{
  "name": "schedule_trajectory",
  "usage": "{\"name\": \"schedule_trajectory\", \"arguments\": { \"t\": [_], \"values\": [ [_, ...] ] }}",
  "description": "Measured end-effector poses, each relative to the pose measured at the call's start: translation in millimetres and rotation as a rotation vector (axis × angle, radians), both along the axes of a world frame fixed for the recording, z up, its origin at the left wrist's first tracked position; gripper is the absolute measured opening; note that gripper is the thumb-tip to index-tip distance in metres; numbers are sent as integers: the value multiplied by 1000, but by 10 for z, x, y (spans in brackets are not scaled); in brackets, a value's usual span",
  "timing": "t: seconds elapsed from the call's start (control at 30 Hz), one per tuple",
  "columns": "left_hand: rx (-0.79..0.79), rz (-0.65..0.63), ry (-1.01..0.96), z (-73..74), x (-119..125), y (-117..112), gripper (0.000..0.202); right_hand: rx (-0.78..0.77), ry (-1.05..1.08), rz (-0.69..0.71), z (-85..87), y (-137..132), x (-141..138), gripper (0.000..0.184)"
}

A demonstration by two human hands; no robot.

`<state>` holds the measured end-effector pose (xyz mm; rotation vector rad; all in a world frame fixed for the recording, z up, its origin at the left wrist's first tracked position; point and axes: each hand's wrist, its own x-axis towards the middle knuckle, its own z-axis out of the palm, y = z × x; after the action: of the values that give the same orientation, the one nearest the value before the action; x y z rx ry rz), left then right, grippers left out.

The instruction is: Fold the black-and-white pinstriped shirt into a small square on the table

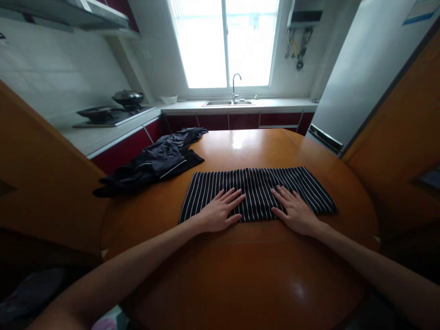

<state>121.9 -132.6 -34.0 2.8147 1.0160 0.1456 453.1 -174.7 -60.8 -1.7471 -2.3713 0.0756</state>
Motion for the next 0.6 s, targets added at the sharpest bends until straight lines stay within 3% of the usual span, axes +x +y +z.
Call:
{"name": "schedule_trajectory", "arguments": {
  "t": [0.1, 0.2, 0.33, 0.47, 0.6],
  "values": [
    [-8, -35, -35, 82, 105, -66, 68, -32, 58, -45, 49, 17, 14, 67],
    [23, -72, -116, 142, 405, -45, 61, 22, 114, -80, 203, 192, -182, 61],
    [55, 0, -129, 62, 729, 120, 62, 95, 113, -21, 306, 545, -566, 57],
    [-15, 85, -42, -47, 644, 272, 72, -9, 81, -39, 136, 769, -714, 61],
    [-90, 132, -19, 23, 524, 453, 76, -58, 67, -46, 12, 821, -654, 66]
  ]
}}
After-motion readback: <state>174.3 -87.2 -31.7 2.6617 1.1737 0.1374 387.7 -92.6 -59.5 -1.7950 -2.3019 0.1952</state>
